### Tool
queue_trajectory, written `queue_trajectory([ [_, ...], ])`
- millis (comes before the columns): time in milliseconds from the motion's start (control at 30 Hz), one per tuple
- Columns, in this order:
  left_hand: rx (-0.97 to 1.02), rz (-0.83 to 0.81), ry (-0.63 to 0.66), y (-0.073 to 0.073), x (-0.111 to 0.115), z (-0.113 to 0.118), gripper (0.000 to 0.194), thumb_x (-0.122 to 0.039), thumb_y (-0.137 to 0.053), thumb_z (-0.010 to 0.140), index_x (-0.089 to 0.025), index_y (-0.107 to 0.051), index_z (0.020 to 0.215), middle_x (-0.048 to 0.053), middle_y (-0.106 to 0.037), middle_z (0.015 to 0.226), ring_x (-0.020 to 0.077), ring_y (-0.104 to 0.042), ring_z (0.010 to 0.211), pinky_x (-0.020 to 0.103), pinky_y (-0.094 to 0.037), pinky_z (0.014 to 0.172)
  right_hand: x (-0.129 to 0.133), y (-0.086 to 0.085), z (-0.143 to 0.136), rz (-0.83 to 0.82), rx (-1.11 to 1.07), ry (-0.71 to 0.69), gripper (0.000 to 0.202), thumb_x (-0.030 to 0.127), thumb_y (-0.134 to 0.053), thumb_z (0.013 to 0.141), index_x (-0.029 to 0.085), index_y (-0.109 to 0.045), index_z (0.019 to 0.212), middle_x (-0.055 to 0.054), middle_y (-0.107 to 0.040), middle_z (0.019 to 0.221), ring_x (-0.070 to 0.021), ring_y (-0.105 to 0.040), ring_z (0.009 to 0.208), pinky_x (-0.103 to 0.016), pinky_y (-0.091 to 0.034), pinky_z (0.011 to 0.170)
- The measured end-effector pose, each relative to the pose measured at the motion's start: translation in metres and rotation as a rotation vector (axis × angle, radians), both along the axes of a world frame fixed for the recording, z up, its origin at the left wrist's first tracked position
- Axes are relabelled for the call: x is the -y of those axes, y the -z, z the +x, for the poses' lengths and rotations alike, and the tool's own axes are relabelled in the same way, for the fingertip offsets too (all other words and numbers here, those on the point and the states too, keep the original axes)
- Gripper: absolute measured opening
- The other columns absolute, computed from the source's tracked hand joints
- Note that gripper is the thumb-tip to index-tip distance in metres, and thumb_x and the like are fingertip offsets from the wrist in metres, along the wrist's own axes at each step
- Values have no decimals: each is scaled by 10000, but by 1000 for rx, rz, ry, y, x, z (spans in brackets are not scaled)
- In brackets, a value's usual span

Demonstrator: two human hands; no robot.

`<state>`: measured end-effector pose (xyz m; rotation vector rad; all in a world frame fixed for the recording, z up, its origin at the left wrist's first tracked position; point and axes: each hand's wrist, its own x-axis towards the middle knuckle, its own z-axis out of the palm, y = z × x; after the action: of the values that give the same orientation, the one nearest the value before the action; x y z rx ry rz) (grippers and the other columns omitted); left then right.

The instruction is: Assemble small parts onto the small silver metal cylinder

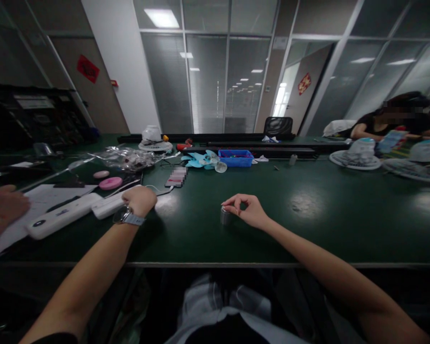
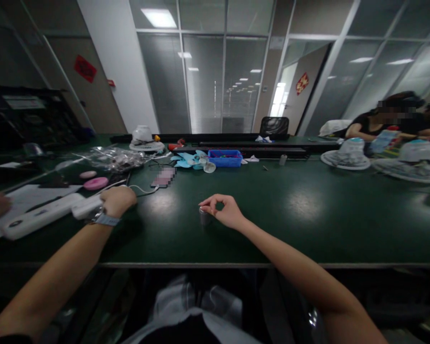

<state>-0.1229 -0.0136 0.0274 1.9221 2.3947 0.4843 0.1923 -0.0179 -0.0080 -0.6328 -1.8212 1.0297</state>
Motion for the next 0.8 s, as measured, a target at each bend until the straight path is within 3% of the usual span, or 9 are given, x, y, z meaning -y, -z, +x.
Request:
queue_trajectory([
  [100, -179, 127, -86, -13, 7, 32, 353, -235, -417, 828, -33, -549, 1084, 307, -617, 981, 436, -579, 990, 508, -406, 767, -1, 0, 0, -21, -15, -8, 337, 341, -717, 713, 176, -485, 532, -91, -711, 872, -230, -683, 886, -386, -543, 783],
  [133, -228, 146, -12, -17, 7, 46, 363, -255, -393, 857, -52, -515, 1132, 270, -635, 940, 404, -605, 941, 472, -425, 754, -1, 0, 0, -27, -20, -6, 341, 345, -719, 711, 176, -483, 533, -92, -711, 864, -231, -684, 885, -385, -543, 778],
  [233, -187, 201, 370, -22, 0, 91, 334, -305, -381, 895, -142, -487, 1166, 164, -652, 909, 310, -635, 855, 376, -446, 727, -2, 2, -1, 6, -19, 34, 351, 353, -736, 693, 175, -480, 533, -89, -709, 831, -230, -687, 879, -376, -538, 782],
  [300, -26, 244, 606, -14, -6, 114, 311, -288, -428, 879, -169, -480, 1161, 108, -652, 878, 257, -632, 815, 334, -448, 718, -4, 4, -1, 22, -18, 57, 360, 362, -752, 674, 173, -479, 534, -80, -706, 803, -231, -689, 877, -369, -535, 785],
  [367, 244, 283, 751, 2, -10, 129, 294, -249, -453, 858, -178, -476, 1143, 66, -649, 851, 209, -625, 772, 303, -449, 709, -6, 6, -2, -8, -28, 46, 370, 377, -759, 661, 173, -474, 542, -67, -703, 764, -233, -693, 874, -362, -541, 769],
  [433, 562, 289, 764, 21, -10, 136, 290, -249, -443, 854, -173, -463, 1133, 57, -648, 881, 188, -618, 801, 294, -455, 717, -7, 7, -3, -43, -32, 29, 372, 386, -763, 650, 173, -474, 552, -57, -702, 728, -231, -696, 864, -357, -545, 757],
  [567, 1049, 77, 814, 45, -7, 134, 337, -239, -404, 818, -173, -447, 1146, 55, -653, 951, 181, -600, 868, 347, -449, 821, -9, 9, -2, -35, -22, 31, 352, 379, -766, 646, 172, -487, 584, -59, -713, 764, -208, -695, 823, -362, -541, 770],
  [667, 1269, -161, 871, 42, -7, 128, 527, -157, -434, 670, -193, -406, 1195, 43, -649, 962, 191, -597, 906, 363, -444, 833, -10, 9, 0, -7, -12, 21, 327, 359, -763, 657, 173, -496, 621, -56, -709, 808, -195, -687, 816, -360, -537, 777],
  [800, 1206, -396, 981, 31, -8, 121, 733, -85, -494, 560, -217, -357, 1268, 54, -616, 1090, 208, -578, 1007, 375, -424, 879, -10, 9, 3, 55, 10, 53, 302, 340, -765, 658, 173, -513, 663, -40, -686, 783, -188, -680, 810, -361, -524, 789],
])
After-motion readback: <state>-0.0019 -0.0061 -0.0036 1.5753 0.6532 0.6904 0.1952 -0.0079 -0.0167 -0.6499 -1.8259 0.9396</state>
